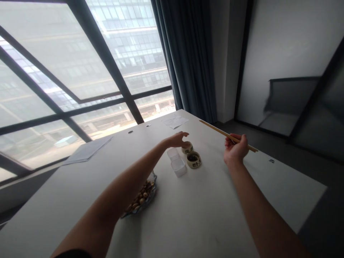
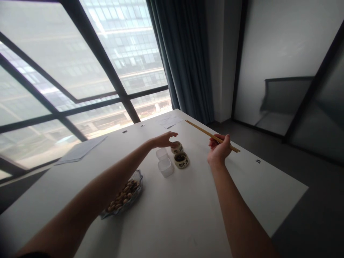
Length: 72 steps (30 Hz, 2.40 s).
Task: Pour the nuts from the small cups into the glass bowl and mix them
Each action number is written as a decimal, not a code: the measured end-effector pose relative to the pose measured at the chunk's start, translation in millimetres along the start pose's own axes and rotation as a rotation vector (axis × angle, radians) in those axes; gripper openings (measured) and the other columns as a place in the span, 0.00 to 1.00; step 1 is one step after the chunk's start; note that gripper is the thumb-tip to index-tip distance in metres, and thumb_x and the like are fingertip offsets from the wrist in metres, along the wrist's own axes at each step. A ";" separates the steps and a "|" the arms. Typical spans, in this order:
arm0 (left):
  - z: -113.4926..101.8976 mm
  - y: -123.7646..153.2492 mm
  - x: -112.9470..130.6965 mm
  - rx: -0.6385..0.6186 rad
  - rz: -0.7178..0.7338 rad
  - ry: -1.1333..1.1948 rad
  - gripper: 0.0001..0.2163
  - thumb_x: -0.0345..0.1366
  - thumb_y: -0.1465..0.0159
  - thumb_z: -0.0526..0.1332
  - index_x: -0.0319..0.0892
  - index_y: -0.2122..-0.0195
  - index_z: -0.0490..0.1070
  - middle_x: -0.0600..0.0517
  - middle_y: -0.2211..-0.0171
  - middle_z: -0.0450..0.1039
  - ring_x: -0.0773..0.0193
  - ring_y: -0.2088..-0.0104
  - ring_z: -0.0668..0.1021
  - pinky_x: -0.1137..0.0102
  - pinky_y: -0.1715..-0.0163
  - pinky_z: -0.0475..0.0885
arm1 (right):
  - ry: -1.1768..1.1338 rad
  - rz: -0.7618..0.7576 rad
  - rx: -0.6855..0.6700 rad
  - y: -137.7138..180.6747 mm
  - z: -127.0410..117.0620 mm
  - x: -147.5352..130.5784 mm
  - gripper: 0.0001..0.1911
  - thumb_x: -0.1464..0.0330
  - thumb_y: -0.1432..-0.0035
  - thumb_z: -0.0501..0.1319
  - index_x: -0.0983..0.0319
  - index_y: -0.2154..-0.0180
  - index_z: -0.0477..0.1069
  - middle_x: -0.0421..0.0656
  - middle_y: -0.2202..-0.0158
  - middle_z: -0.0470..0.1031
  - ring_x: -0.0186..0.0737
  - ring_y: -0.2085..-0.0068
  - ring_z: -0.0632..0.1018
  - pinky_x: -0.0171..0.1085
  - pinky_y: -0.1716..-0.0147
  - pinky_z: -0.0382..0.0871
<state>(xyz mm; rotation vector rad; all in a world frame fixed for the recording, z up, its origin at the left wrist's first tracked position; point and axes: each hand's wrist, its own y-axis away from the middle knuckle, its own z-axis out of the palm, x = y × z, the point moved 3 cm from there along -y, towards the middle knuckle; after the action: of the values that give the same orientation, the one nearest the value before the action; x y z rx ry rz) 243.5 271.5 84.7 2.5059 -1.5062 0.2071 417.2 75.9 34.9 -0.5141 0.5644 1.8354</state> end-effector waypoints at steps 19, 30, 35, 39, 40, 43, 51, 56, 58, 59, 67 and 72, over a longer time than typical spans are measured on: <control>43.8 26.4 41.3 0.005 0.201 -0.016 0.12 0.40 0.24 0.65 0.42 0.44 0.74 0.44 0.44 0.73 0.52 0.49 0.79 0.54 0.49 0.77 | 0.026 -0.040 -0.097 9.2 4.4 3.3 0.24 0.53 0.31 0.54 0.60 0.76 0.68 0.38 0.85 0.69 0.30 0.86 0.67 0.28 0.86 0.57; 1.0 96.5 -8.4 0.463 0.097 0.487 0.27 0.37 0.32 0.72 0.46 0.35 0.63 0.42 0.40 0.70 0.52 0.51 0.81 0.60 0.56 0.81 | 0.021 0.011 -0.207 11.9 7.3 0.9 0.26 0.52 0.30 0.54 0.60 0.75 0.69 0.38 0.85 0.70 0.30 0.85 0.67 0.28 0.85 0.58; -3.9 193.5 -35.2 0.519 0.054 0.448 0.33 0.37 0.42 0.73 0.50 0.38 0.61 0.46 0.45 0.74 0.50 0.48 0.80 0.61 0.53 0.79 | 0.029 0.057 -0.369 45.7 18.0 12.1 0.27 0.49 0.35 0.61 0.62 0.77 0.73 0.41 0.85 0.72 0.31 0.85 0.70 0.29 0.85 0.60; 6.2 259.1 -49.9 0.537 -0.037 0.255 0.30 0.37 0.45 0.73 0.50 0.41 0.68 0.48 0.48 0.75 0.48 0.51 0.79 0.57 0.49 0.76 | 0.097 0.086 -0.663 100.3 24.0 26.9 0.35 0.37 0.41 0.62 0.64 0.74 0.79 0.45 0.82 0.76 0.34 0.85 0.72 0.31 0.88 0.59; 9.8 271.1 -52.7 0.533 -0.055 0.209 0.30 0.37 0.46 0.73 0.51 0.41 0.69 0.47 0.47 0.75 0.47 0.49 0.79 0.56 0.47 0.75 | 0.133 0.100 -0.752 116.8 23.4 31.9 0.38 0.35 0.43 0.61 0.65 0.73 0.80 0.47 0.81 0.78 0.35 0.85 0.73 0.31 0.89 0.60; 20.5 296.3 -60.1 0.520 -0.098 0.096 0.31 0.34 0.47 0.74 0.52 0.41 0.72 0.46 0.46 0.73 0.46 0.48 0.78 0.56 0.46 0.74 | 0.239 0.153 -0.991 165.9 15.7 48.4 0.36 0.37 0.41 0.62 0.66 0.70 0.83 0.50 0.78 0.81 0.40 0.82 0.79 0.34 0.86 0.67; 37.8 308.1 -60.3 0.471 -0.092 -0.160 0.33 0.28 0.46 0.73 0.54 0.39 0.70 0.45 0.44 0.66 0.46 0.48 0.76 0.56 0.49 0.76 | 0.317 0.201 -1.280 232.7 -6.9 82.4 0.19 0.53 0.31 0.64 0.59 0.57 0.85 0.49 0.55 0.84 0.47 0.61 0.87 0.46 0.58 0.85; 37.3 301.1 -55.5 0.399 -0.057 -0.310 0.34 0.24 0.47 0.73 0.53 0.40 0.69 0.44 0.42 0.63 0.47 0.48 0.74 0.60 0.54 0.78 | 0.407 0.229 -1.253 233.5 -10.7 89.4 0.19 0.53 0.32 0.65 0.61 0.59 0.85 0.49 0.61 0.86 0.50 0.62 0.88 0.46 0.60 0.86; 35.5 298.7 -54.9 0.376 -0.045 -0.369 0.35 0.23 0.47 0.73 0.53 0.39 0.68 0.44 0.42 0.63 0.47 0.49 0.73 0.61 0.57 0.78 | 0.413 0.218 -1.201 230.9 -11.1 89.0 0.20 0.52 0.32 0.64 0.61 0.60 0.85 0.49 0.64 0.86 0.50 0.64 0.88 0.45 0.62 0.86; 34.7 297.6 -54.5 0.367 -0.038 -0.399 0.35 0.23 0.46 0.72 0.54 0.39 0.67 0.44 0.42 0.62 0.47 0.49 0.72 0.61 0.57 0.78 | 0.404 0.220 -1.192 230.6 -11.0 88.6 0.21 0.52 0.31 0.63 0.62 0.60 0.84 0.49 0.64 0.86 0.50 0.64 0.88 0.45 0.62 0.87; 31.1 288.7 -46.0 0.275 0.107 -0.593 0.31 0.19 0.39 0.67 0.54 0.38 0.68 0.45 0.39 0.64 0.46 0.48 0.70 0.58 0.50 0.73 | 0.437 0.207 -1.179 233.4 -10.3 88.0 0.22 0.51 0.32 0.64 0.63 0.60 0.84 0.49 0.63 0.86 0.49 0.63 0.88 0.42 0.63 0.87; 19.0 288.9 -41.3 0.270 0.175 -0.614 0.27 0.18 0.35 0.65 0.51 0.39 0.69 0.44 0.38 0.65 0.46 0.48 0.70 0.57 0.51 0.73 | 0.404 0.251 -1.114 229.5 -12.0 90.0 0.24 0.49 0.33 0.64 0.64 0.62 0.84 0.50 0.65 0.87 0.50 0.66 0.88 0.43 0.66 0.87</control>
<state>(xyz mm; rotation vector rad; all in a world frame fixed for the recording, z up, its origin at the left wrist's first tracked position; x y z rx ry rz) -30.9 170.3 87.9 2.8023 -2.0412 -0.4016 172.7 68.4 2.0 -1.6301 -0.2247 2.1935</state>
